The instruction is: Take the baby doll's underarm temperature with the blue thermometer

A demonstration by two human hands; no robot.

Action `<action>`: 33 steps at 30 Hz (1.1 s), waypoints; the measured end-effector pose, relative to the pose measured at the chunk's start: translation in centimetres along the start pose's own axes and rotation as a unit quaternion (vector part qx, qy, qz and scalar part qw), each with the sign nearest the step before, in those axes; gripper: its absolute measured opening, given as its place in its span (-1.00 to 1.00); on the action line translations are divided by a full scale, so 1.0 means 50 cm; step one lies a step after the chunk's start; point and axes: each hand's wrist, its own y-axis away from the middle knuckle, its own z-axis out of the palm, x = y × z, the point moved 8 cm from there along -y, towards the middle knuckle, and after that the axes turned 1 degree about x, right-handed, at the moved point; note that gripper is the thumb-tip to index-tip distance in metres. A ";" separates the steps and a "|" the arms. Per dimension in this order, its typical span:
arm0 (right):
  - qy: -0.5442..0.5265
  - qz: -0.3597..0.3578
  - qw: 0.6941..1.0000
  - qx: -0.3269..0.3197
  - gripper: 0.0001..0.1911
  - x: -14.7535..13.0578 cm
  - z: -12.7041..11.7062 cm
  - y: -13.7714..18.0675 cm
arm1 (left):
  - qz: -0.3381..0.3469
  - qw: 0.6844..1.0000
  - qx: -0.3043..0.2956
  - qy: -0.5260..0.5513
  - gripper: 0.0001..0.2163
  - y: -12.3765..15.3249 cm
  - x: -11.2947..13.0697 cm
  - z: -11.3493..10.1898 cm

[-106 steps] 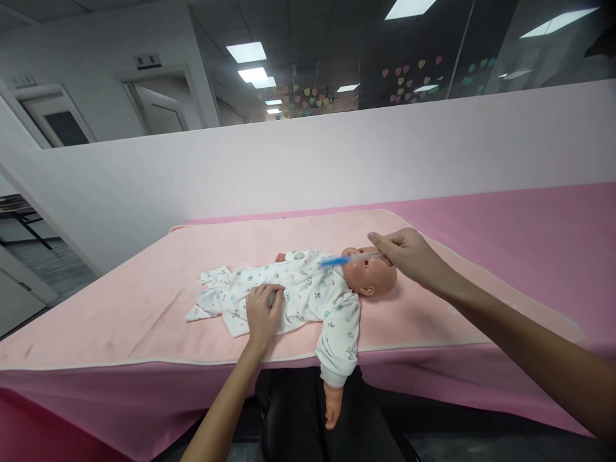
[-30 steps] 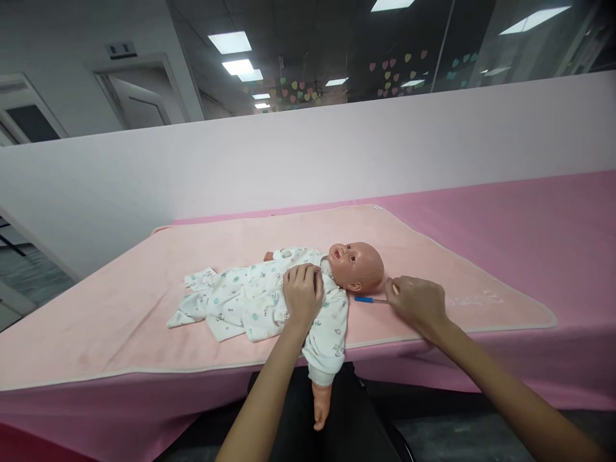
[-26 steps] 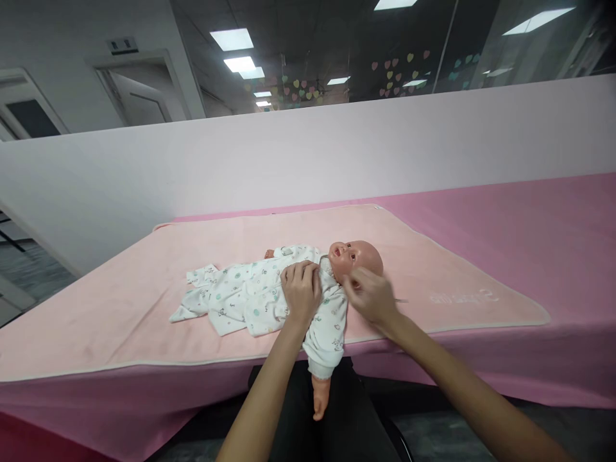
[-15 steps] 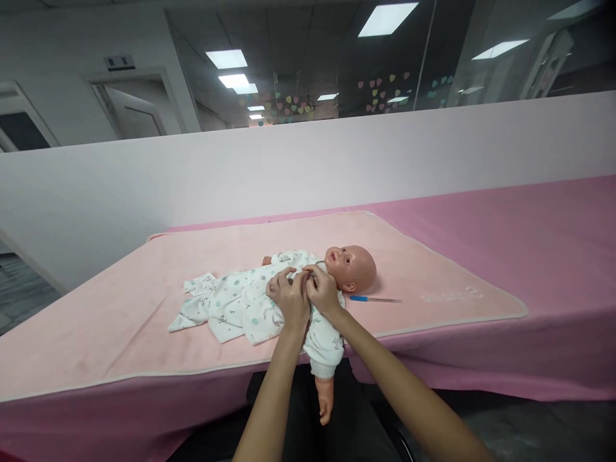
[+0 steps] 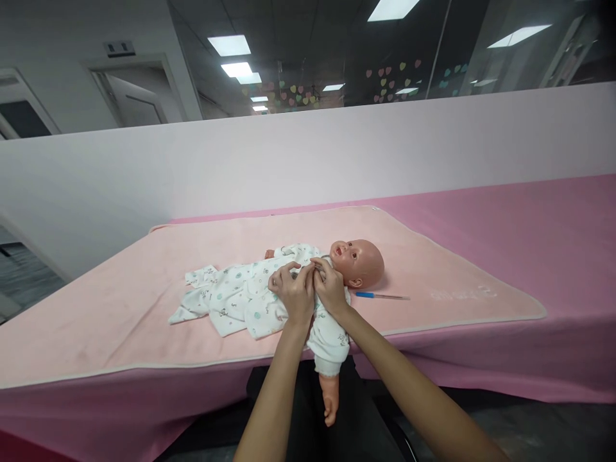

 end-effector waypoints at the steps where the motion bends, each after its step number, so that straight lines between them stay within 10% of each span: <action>1: 0.000 0.002 1.000 -0.001 -0.71 0.002 0.001 0.000 | 0.000 1.000 0.000 0.001 -0.85 0.000 -0.001 0.000; 33: -0.003 0.047 0.999 -0.005 -0.71 0.025 0.002 0.003 | -0.048 0.996 -0.064 0.033 -0.86 0.004 -0.014 0.023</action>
